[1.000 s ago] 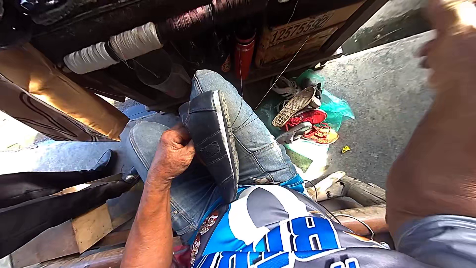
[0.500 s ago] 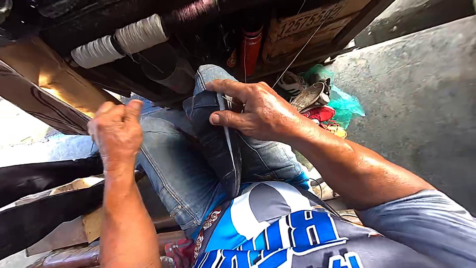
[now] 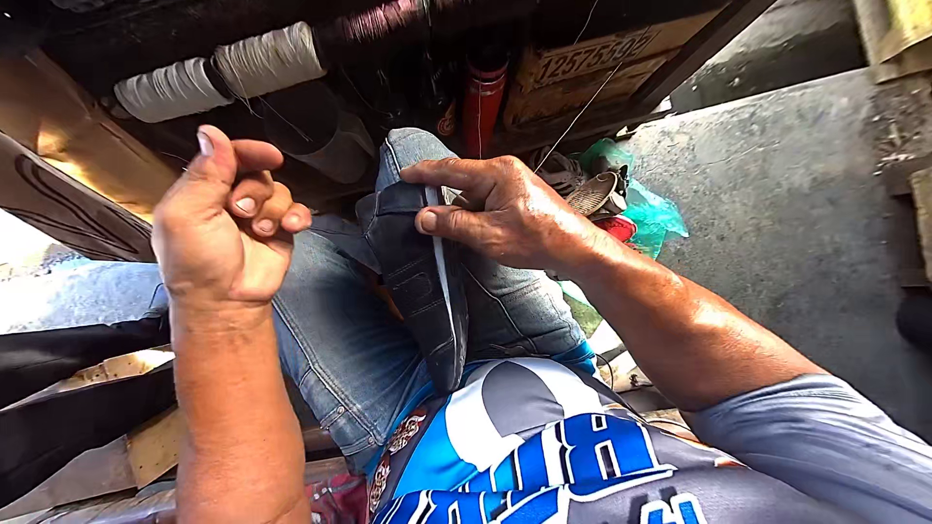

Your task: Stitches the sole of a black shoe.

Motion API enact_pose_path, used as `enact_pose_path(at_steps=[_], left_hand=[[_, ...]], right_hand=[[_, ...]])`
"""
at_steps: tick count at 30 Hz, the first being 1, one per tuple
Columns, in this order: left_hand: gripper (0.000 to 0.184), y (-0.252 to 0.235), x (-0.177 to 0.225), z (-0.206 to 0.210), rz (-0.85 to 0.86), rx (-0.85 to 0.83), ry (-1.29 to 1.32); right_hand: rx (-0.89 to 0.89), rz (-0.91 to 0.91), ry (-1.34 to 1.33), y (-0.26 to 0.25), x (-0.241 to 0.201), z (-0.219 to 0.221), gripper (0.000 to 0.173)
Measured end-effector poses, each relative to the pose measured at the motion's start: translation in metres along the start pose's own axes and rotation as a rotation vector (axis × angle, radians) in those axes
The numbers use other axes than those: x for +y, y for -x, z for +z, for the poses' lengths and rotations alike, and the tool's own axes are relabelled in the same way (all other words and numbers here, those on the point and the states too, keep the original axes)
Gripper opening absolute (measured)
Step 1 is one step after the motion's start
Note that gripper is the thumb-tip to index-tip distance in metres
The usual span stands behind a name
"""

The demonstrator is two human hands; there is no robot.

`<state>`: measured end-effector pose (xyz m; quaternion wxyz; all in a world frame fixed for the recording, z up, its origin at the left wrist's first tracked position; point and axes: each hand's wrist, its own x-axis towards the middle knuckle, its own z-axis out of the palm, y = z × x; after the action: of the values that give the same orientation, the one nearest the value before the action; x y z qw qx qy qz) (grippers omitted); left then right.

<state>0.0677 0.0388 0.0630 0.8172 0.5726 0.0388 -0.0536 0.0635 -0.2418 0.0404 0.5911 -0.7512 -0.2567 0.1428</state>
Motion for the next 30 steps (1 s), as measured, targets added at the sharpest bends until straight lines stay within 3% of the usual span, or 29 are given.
enact_pose_path(at_steps=[4, 7, 9, 12, 15, 19, 26, 30], left_hand=[[0.047, -0.019, 0.016, -0.032, 0.042, 0.096, -0.013], [0.047, -0.01, 0.021, -0.028, 0.058, 0.117, -0.02], [0.048, 0.006, 0.013, -0.02, 0.043, 0.069, -0.111], [0.051, 0.035, -0.018, 0.0, -0.127, -0.066, -0.241], [0.046, 0.054, -0.05, 0.04, -0.272, -0.103, -0.118], [0.032, 0.054, -0.056, 0.079, -0.19, -0.008, 0.015], [0.024, 0.044, -0.064, 0.045, -0.263, -0.085, 0.286], [0.024, 0.043, -0.072, 0.038, -0.25, -0.115, 0.351]], right_hand=[[0.032, -0.02, 0.028, 0.001, 0.0, 0.008, 0.039], [0.021, -0.009, 0.028, -0.001, 0.0, 0.007, 0.039], [0.012, -0.007, 0.013, -0.001, 0.002, 0.005, 0.04], [0.014, -0.004, 0.018, 0.001, 0.001, 0.002, 0.041], [0.003, -0.009, 0.067, 0.002, -0.005, 0.005, 0.042], [0.055, 0.053, 0.065, 0.012, -0.009, 0.0, 0.054], [0.287, 0.012, 0.102, 0.059, 0.024, 0.005, 0.038], [0.277, -0.138, 0.171, 0.068, 0.011, 0.002, 0.038]])
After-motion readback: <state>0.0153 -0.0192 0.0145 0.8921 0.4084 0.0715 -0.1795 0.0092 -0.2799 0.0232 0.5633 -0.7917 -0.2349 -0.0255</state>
